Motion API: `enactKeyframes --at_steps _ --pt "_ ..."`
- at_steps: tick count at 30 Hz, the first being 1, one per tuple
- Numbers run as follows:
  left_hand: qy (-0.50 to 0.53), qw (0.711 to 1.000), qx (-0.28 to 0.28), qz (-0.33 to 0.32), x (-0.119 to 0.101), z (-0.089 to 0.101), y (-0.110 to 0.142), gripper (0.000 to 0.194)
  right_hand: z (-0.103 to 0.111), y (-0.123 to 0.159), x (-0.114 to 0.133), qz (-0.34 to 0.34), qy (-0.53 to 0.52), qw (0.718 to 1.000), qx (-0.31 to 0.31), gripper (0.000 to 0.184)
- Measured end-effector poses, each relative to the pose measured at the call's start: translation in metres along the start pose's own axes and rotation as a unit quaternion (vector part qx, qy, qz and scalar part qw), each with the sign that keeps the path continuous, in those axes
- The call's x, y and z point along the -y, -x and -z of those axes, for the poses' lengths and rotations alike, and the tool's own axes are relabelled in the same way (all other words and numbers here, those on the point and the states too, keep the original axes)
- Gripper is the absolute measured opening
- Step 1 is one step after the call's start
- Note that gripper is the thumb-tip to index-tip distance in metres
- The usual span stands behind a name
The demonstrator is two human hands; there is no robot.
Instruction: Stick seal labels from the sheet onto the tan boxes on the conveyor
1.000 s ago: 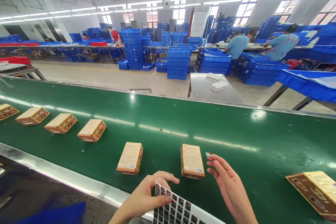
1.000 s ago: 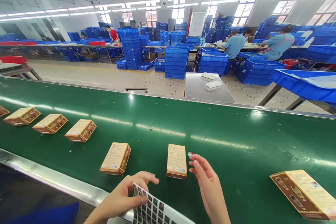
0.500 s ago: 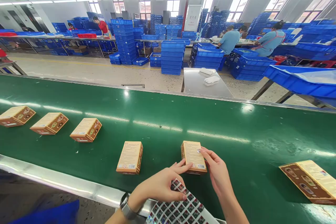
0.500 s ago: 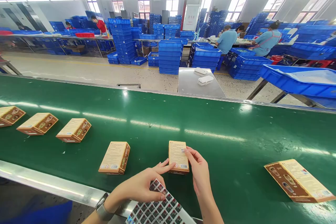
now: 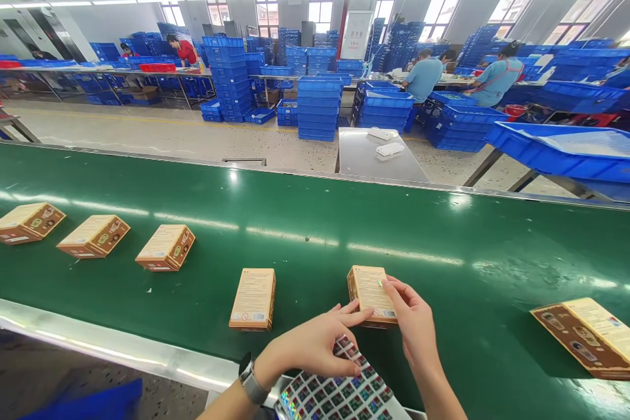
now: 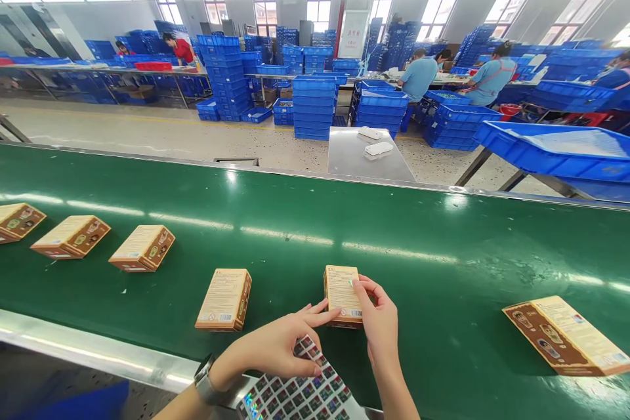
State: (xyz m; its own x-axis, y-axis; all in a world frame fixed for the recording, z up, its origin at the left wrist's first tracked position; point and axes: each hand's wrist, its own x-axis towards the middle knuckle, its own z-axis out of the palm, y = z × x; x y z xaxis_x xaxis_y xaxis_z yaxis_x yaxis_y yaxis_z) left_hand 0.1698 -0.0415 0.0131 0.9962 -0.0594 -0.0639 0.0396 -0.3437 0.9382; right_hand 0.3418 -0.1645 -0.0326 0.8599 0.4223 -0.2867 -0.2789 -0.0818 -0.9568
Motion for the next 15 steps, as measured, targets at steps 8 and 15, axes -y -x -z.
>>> enactKeyframes --at_steps 8,15 --pt "0.008 1.000 0.007 -0.011 -0.007 -0.009 -0.018 0.004 0.013 0.001 0.011 0.136 0.256 0.955 -0.060 0.045" --pt "0.078 0.994 -0.057 0.043 -0.024 -0.018 0.023 0.005 0.016 0.009 0.050 0.156 0.310 0.933 -0.095 0.054"
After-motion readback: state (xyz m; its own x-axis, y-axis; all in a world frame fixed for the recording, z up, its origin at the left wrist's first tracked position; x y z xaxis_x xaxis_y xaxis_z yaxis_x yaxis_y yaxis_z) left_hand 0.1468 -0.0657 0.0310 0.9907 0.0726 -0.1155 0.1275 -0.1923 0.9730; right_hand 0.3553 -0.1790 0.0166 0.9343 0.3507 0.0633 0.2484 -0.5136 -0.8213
